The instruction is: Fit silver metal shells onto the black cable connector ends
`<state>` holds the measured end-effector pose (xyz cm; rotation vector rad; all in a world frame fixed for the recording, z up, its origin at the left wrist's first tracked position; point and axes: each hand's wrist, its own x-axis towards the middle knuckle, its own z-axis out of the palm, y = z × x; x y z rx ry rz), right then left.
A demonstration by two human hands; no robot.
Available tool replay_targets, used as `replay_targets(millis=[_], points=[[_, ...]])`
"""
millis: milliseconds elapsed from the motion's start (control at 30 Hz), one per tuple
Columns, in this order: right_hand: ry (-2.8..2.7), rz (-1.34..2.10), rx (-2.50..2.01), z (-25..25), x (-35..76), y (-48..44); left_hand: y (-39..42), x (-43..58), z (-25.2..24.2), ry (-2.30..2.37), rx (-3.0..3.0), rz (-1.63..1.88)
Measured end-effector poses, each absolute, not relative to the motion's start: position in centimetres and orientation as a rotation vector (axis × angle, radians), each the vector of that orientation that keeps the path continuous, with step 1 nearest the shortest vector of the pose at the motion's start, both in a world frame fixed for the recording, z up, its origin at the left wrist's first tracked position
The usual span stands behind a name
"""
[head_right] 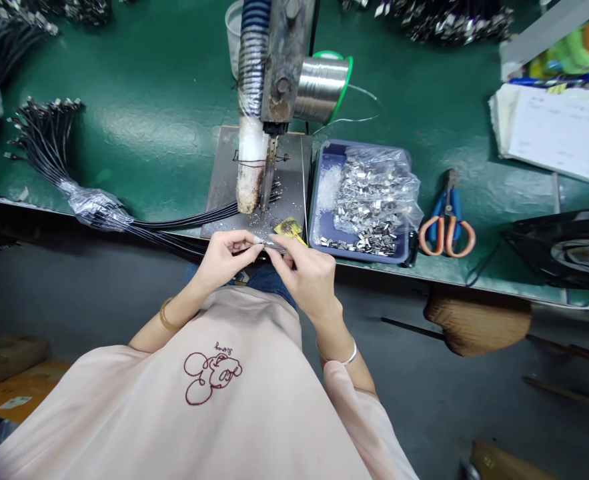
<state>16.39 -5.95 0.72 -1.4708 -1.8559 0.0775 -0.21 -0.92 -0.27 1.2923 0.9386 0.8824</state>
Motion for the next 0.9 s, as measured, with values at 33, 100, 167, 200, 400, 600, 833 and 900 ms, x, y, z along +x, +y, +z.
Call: replay_targets(millis=[33,100,167,200,400,600,833,900], points=[[-1.94,0.041,-1.442,0.8,16.4,-5.8,-1.1,-0.3,-0.3,0.953,1.368,0.893],[-2.027,-0.017,-1.387,0.8,16.3,-5.4,-1.3,-0.3,-0.3,0.982,1.552,0.912],[-2.066,-0.017,-1.355,0.7,16.1,-5.3,-1.5,-0.4,-0.3,0.984,1.72,0.929],[-2.08,0.019,-1.352,0.8,16.1,-5.3,-1.6,-0.5,-0.4,0.974,1.777,0.937],[-1.777,0.439,-1.532,1.7,18.5,-5.8,-2.1,-1.3,-1.4,0.909,1.636,0.922],[-1.645,0.176,-1.888,0.6,23.7,-2.5,-2.4,-1.8,-1.0,0.657,1.7,0.771],[-1.876,0.281,-1.952,-0.5,25.0,0.1,-1.0,-1.6,0.5,0.435,1.726,0.504],[-1.895,0.266,-1.956,-0.2,25.1,-0.3,-0.6,-1.6,0.4,0.493,1.481,0.544]])
